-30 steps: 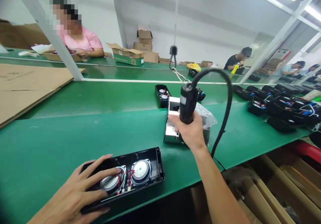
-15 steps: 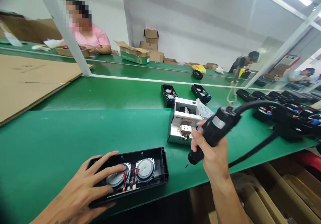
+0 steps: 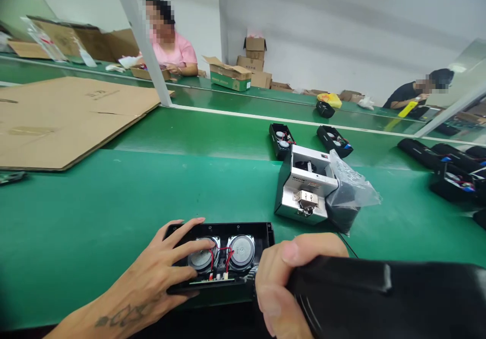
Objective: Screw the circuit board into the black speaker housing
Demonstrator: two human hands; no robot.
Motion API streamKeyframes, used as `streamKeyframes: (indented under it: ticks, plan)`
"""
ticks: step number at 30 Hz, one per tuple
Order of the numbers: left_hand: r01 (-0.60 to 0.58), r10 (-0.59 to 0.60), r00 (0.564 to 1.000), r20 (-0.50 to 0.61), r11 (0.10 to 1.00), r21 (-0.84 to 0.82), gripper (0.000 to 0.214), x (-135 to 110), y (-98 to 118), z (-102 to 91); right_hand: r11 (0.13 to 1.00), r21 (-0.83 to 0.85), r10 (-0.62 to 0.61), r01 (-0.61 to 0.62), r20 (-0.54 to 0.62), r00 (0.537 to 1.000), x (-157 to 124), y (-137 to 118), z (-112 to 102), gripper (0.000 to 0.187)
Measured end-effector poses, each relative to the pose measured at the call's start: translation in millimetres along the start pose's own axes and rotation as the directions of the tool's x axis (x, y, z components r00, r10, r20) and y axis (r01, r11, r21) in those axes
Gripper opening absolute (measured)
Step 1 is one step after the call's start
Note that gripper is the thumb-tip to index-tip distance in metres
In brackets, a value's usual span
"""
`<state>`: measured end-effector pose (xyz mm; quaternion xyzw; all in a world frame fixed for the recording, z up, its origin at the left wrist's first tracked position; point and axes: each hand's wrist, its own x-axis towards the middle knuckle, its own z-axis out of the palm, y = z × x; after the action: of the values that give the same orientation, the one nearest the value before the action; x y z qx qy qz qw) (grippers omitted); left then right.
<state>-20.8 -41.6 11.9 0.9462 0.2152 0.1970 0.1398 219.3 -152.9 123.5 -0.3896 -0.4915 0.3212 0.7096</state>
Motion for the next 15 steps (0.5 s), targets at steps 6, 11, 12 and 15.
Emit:
streamKeyframes:
  ticks: [6, 11, 12, 15]
  plan:
    - [0.001, -0.001, 1.0, 0.002, 1.0, -0.003, 0.025, -1, 0, 0.5, 0.998, -0.02, 0.067, -0.067, -0.013, 0.998, 1, 9, 2, 0.016]
    - [-0.012, 0.012, 1.0, -0.001, 1.0, 0.012, 0.026, -1, 0, 0.4, 0.998, -0.015, 0.069, -0.069, -0.006, 0.998, 2, 19, 5, 0.014]
    - [-0.013, 0.013, 1.0, -0.002, 1.0, 0.016, 0.026, -1, 0, 0.1, 0.998, -0.014, 0.068, -0.068, -0.009, 0.998, 2, 21, 6, 0.014]
    - [-0.02, 0.02, 1.0, 0.006, 0.999, 0.033, 0.027, 0, 2, -1.5, 0.997, -0.037, 0.068, -0.069, -0.008, 0.998, 0, 21, 10, 0.013]
